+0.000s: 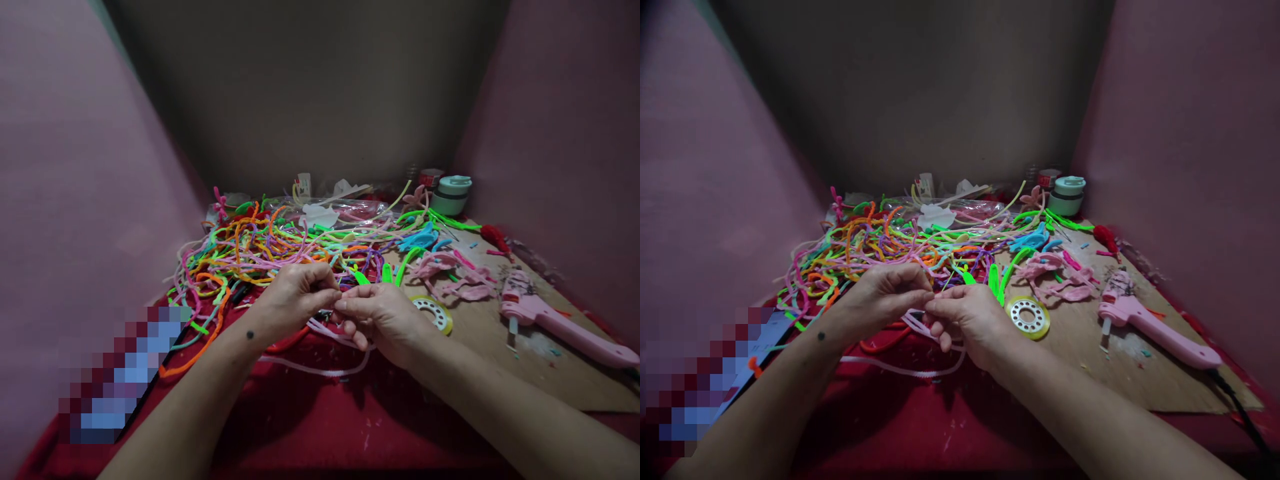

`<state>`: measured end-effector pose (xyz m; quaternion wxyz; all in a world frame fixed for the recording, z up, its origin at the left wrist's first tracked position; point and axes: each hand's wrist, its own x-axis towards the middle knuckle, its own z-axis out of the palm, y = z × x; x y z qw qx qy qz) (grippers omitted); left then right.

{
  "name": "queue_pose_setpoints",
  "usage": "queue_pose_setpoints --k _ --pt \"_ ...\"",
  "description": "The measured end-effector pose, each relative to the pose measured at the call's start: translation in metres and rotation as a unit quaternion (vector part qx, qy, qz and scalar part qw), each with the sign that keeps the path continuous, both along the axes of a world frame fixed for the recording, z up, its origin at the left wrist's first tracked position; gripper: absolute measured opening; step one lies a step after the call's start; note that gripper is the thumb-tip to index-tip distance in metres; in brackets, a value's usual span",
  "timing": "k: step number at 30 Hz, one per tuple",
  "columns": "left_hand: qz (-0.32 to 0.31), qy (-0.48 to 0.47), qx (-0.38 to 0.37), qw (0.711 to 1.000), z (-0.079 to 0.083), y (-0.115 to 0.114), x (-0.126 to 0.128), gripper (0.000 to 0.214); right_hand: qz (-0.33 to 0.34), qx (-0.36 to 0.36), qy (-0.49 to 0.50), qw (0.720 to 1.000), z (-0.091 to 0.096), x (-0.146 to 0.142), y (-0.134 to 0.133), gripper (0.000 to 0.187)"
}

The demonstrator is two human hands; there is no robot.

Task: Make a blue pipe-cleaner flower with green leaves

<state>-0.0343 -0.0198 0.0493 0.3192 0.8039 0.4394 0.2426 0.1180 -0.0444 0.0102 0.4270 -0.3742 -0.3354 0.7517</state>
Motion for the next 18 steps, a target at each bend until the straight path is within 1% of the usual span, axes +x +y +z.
queue_pose_setpoints --k 3,6,8,10,12,13,16,18 --pt "-0.025 0.031 0.003 0.999 0.006 -0.004 0.000 0.011 0.000 0.016 -0.050 0.999 -0.002 -0.003 -0.003 0.013" --pt "-0.037 0.057 0.005 0.998 0.011 -0.007 0.001 0.012 -0.031 0.059 -0.107 0.992 -0.002 -0.007 -0.007 0.014" --pt "-0.036 0.036 -0.005 0.999 0.010 -0.006 0.001 0.010 -0.051 0.084 -0.121 0.988 -0.001 -0.007 -0.008 0.014" --pt "-0.024 -0.007 -0.029 0.999 0.008 -0.004 0.001 0.007 -0.049 0.072 -0.124 0.988 0.000 -0.006 -0.008 0.014" --pt "-0.017 -0.031 -0.049 0.998 0.006 -0.002 0.000 0.005 -0.027 0.041 -0.119 0.992 0.001 -0.004 -0.006 0.012" --pt "-0.021 -0.027 -0.051 0.998 0.006 -0.002 -0.001 0.006 -0.013 0.031 -0.114 0.993 0.001 -0.003 -0.005 0.011" --pt "-0.057 0.028 -0.023 0.998 0.009 -0.003 -0.003 0.009 0.042 0.029 -0.101 0.994 -0.001 -0.002 -0.003 0.010" --pt "-0.080 0.061 -0.011 0.995 0.014 -0.005 -0.005 0.010 0.073 0.031 -0.110 0.991 -0.003 -0.002 -0.003 0.009"
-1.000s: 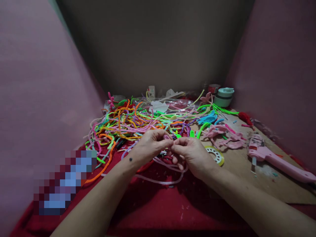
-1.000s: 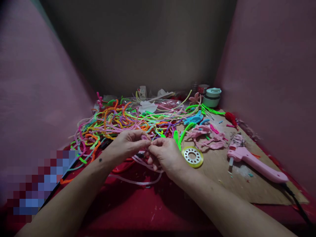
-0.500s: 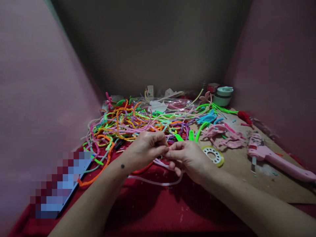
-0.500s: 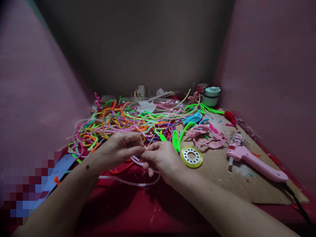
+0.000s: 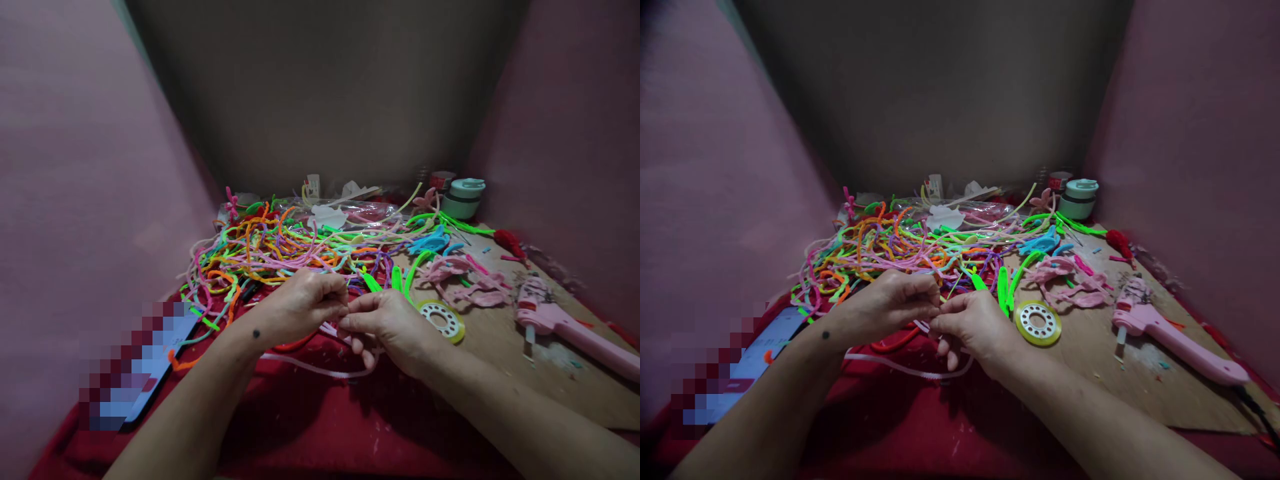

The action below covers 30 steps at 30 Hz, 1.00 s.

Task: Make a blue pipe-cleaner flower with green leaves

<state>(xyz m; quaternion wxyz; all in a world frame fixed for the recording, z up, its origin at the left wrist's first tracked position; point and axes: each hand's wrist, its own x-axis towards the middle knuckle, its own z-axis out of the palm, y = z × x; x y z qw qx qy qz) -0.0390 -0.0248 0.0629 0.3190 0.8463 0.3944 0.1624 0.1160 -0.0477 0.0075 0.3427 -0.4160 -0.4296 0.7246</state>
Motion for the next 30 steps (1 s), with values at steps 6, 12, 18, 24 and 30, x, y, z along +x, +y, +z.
queue_pose_setpoints --k 6,12,18,24,30 --pt "0.073 -0.139 -0.207 0.966 -0.002 0.002 0.003 0.011 -0.054 0.030 0.006 0.998 0.004 0.002 0.000 0.018" --pt "0.150 -0.282 -0.268 0.909 -0.017 0.007 0.010 0.016 -0.062 0.019 0.014 0.998 0.004 0.009 0.004 0.023" --pt "0.164 -0.283 -0.239 0.914 -0.015 0.001 0.014 0.017 -0.024 0.035 0.007 0.999 0.004 0.010 0.004 0.020" --pt "0.180 -0.240 -0.177 0.937 -0.014 -0.002 0.019 0.015 -0.029 0.051 -0.014 0.998 0.004 0.008 0.005 0.020" --pt "0.157 -0.298 -0.295 0.894 -0.019 0.009 0.011 0.016 -0.042 0.059 -0.013 0.997 0.004 0.009 0.005 0.020"
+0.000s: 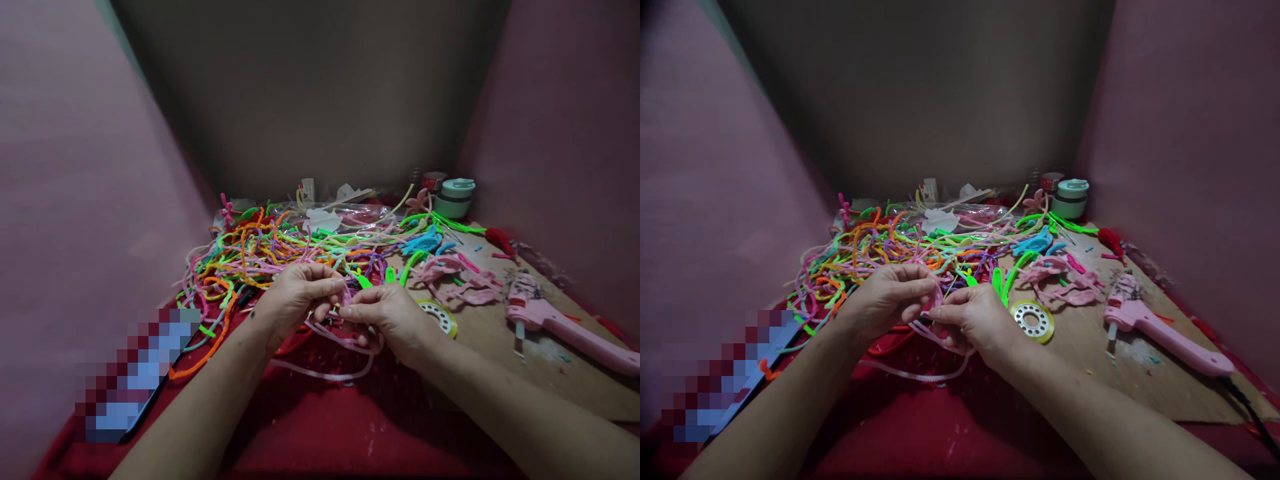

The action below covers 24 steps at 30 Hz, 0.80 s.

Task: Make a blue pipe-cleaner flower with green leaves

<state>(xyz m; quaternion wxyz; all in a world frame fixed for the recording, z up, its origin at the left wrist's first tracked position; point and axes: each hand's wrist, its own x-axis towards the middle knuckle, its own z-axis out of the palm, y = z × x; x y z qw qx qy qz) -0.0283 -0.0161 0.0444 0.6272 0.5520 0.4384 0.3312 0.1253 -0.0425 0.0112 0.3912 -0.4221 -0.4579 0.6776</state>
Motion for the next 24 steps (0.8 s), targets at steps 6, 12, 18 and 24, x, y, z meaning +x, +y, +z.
queue_pose_setpoints --k 6,12,18,24 --pt "0.011 0.028 0.017 0.999 0.000 -0.003 0.002 0.016 -0.011 0.010 -0.001 1.000 0.000 0.001 0.000 0.018" --pt "0.015 0.042 0.019 0.999 0.004 -0.006 0.003 0.015 0.040 -0.015 0.102 0.994 -0.002 0.002 0.001 0.025" --pt "0.017 0.044 0.046 0.998 0.004 -0.009 0.006 0.018 0.043 -0.037 0.106 0.993 -0.005 0.001 0.002 0.022" --pt "0.046 0.061 0.067 0.995 0.007 -0.010 0.008 0.022 0.017 0.009 0.047 0.999 -0.003 0.000 0.000 0.021"
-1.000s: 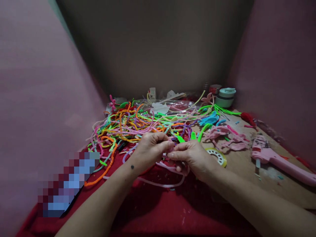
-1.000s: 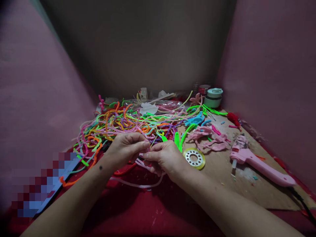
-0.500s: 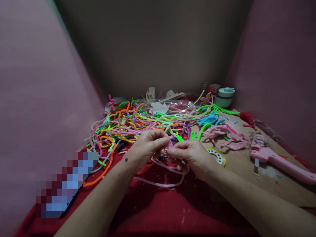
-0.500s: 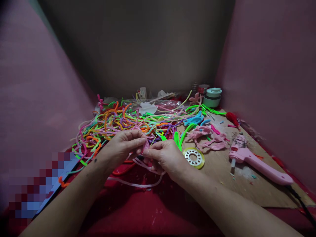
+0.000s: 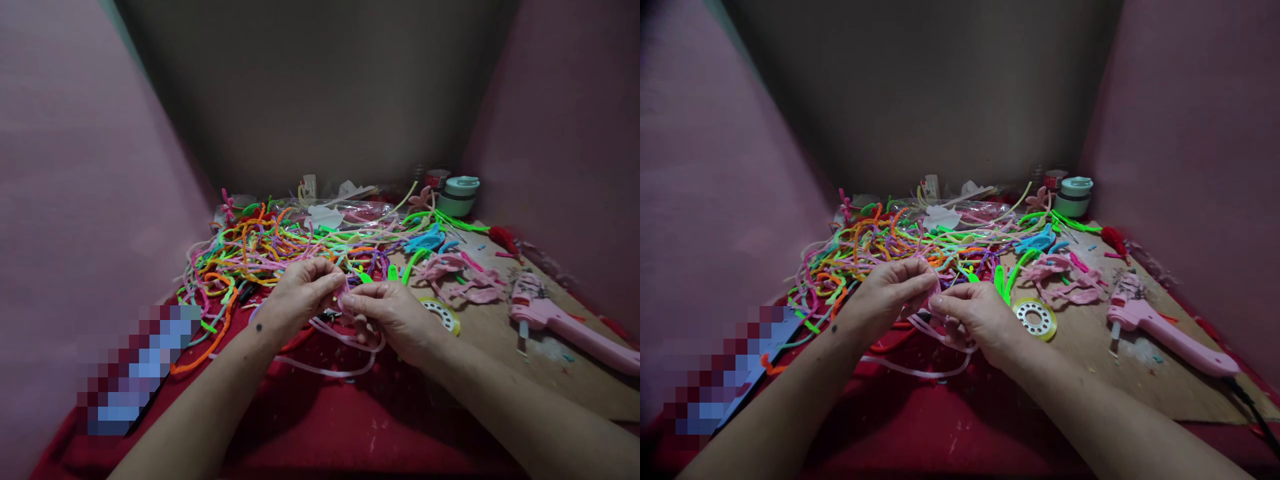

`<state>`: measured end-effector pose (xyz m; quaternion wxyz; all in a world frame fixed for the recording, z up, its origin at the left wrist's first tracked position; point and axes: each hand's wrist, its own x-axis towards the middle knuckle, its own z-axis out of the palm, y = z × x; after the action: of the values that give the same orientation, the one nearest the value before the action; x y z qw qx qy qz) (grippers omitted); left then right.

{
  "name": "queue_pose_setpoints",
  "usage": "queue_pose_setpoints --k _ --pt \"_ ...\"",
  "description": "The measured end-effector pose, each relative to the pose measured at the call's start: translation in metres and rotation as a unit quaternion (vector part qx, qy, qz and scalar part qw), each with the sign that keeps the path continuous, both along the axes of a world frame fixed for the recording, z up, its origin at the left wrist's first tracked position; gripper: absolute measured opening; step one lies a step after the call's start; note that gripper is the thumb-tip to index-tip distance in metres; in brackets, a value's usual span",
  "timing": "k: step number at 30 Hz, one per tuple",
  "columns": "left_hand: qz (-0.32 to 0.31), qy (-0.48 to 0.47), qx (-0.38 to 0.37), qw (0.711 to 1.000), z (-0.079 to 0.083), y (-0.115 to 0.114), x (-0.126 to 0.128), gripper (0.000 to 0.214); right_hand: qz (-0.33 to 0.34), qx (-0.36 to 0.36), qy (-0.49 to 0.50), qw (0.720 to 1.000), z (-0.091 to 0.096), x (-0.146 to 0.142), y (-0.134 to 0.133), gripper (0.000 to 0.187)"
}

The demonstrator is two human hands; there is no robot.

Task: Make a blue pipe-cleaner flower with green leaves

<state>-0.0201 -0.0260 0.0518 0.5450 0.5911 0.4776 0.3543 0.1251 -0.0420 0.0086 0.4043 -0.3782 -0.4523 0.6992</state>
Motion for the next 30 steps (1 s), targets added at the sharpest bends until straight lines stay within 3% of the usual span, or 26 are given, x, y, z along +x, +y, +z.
queue_pose_setpoints --k 10,18,22,25,30 --pt "-0.003 0.020 -0.043 0.999 -0.002 0.002 -0.003 0.013 -0.105 0.089 -0.084 0.987 -0.003 0.000 0.001 0.029" --pt "-0.028 0.006 -0.044 0.999 0.000 0.001 0.000 0.008 -0.117 0.090 -0.080 0.986 -0.001 -0.002 0.000 0.026" --pt "-0.043 0.013 -0.013 0.999 -0.003 0.000 0.001 0.009 -0.114 0.063 -0.088 0.988 0.003 -0.004 0.000 0.022" --pt "-0.017 0.041 0.010 0.999 -0.007 -0.002 0.004 0.011 -0.123 0.068 -0.075 0.987 0.001 -0.005 0.000 0.020" --pt "0.012 0.130 0.144 0.981 -0.011 -0.006 0.009 0.012 -0.125 0.055 -0.062 0.989 0.000 -0.006 -0.002 0.014"
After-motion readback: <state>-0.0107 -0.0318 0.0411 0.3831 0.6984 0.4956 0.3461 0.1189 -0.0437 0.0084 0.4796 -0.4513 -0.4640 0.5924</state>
